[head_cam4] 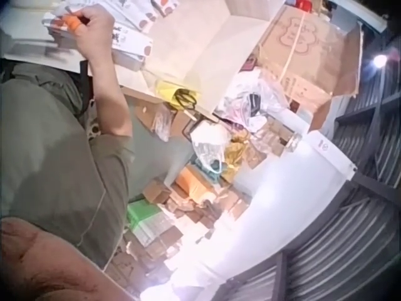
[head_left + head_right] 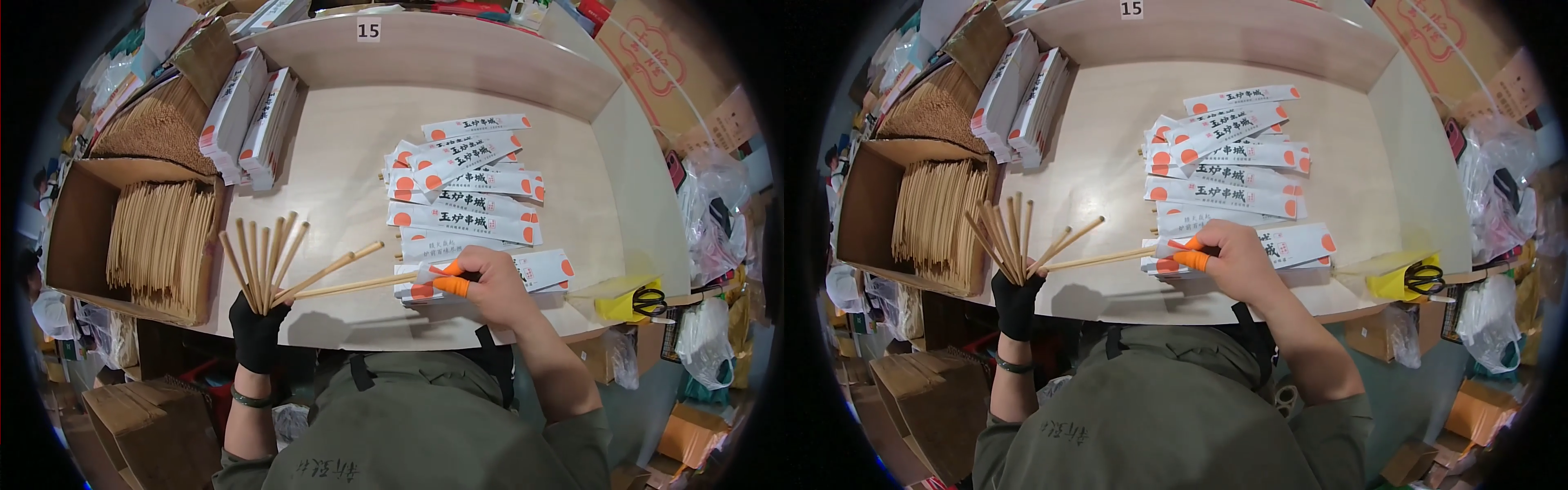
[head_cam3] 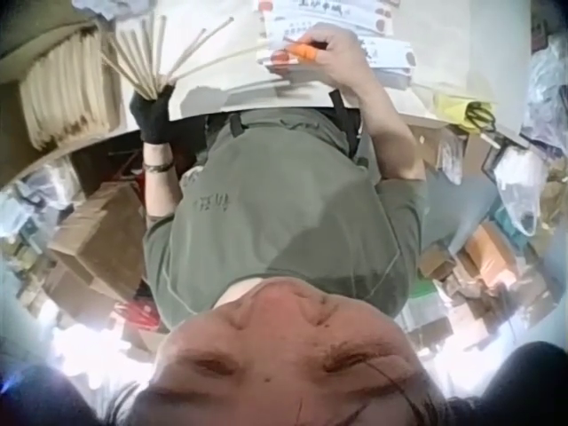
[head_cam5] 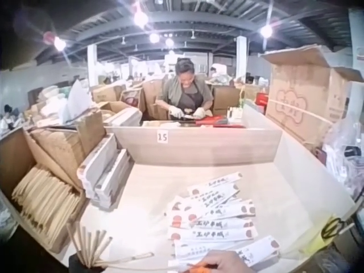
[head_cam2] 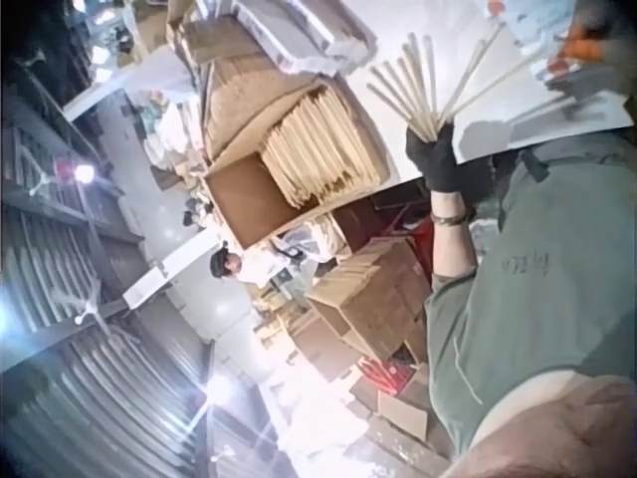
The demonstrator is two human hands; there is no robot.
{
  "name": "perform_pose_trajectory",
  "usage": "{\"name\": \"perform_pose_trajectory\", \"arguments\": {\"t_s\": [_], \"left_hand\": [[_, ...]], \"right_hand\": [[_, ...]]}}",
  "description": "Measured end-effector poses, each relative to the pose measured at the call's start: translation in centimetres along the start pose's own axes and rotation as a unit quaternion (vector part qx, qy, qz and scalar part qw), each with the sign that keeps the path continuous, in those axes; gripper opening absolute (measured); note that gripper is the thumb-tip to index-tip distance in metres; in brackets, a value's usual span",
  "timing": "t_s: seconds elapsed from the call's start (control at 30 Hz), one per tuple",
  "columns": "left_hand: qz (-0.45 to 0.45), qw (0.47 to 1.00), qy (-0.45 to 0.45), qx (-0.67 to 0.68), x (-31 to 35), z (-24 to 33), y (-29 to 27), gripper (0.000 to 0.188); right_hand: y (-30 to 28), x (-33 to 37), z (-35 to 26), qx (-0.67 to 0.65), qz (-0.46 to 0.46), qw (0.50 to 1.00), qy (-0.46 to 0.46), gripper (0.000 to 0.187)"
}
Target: Packing sets of wooden fan ribs into paper sleeves at a production workstation.
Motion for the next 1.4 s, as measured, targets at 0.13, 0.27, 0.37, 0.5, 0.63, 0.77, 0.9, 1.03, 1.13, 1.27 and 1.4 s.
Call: {"name": "perform_pose_trajectory", "arguments": {"t_s": [0.13,0.27,0.37,0.5,0.63,0.77,0.9,1.03,1.13,1.27,1.4], "left_hand": [[-0.078,0.996,0.023,-0.045,-0.9,1.2,0.3,0.014],[-0.153,0.948,0.015,0.28,-1.1,3.0,7.6,0.028],[-0.162,0.912,-0.052,0.372,-1.1,5.8,12.1,0.026],[-0.119,0.956,-0.098,0.251,-3.2,1.9,9.3,0.017],[-0.074,0.986,-0.083,0.122,-2.7,-0.5,8.4,0.021],[-0.039,0.984,-0.097,0.143,-2.5,-0.8,8.2,0.022],[-0.05,0.985,-0.117,0.116,-2.4,-0.9,6.6,0.025],[-0.042,0.988,-0.084,0.126,-1.9,-1.4,6.5,0.026],[-0.059,0.992,-0.06,0.096,-1.6,-0.9,5.8,0.023],[-0.068,0.991,-0.117,-0.006,-1.1,-1.3,4.2,0.022],[-0.085,0.993,-0.076,0.022,-0.6,0.4,3.7,0.013]], "right_hand": [[0.1,0.3,-1.9,0.201,0.024,0.965,-0.168,0.013],[3.2,-0.1,-6.4,0.304,0.113,0.876,-0.356,0.019],[4.9,-1.6,-7.0,0.419,0.035,0.838,-0.348,0.034],[0.6,-0.2,-6.3,0.377,0.139,0.848,-0.346,0.035],[3.1,2.6,-2.1,0.434,-0.022,0.835,-0.339,0.034],[2.7,3.2,-1.1,0.422,0.056,0.82,-0.383,0.02],[1.3,2.6,-1.2,0.303,0.072,0.886,-0.344,0.016],[1.0,1.9,-1.2,0.261,0.087,0.91,-0.311,0.014],[0.9,1.4,-0.5,0.234,0.089,0.936,-0.248,0.015],[0.4,1.0,0.5,0.094,0.075,0.988,-0.095,0.018],[0.0,0.7,0.9,-0.04,0.061,0.997,-0.002,0.018]]}}
Point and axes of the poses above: each hand's wrist, its own x-axis away from the middle knuckle, its own y-axis out of the palm, z = x × y, the point moved 5 cm from there along -x, towards the middle knuckle, and after that the axes turned 5 degrees about x, right-handed, at the moved point
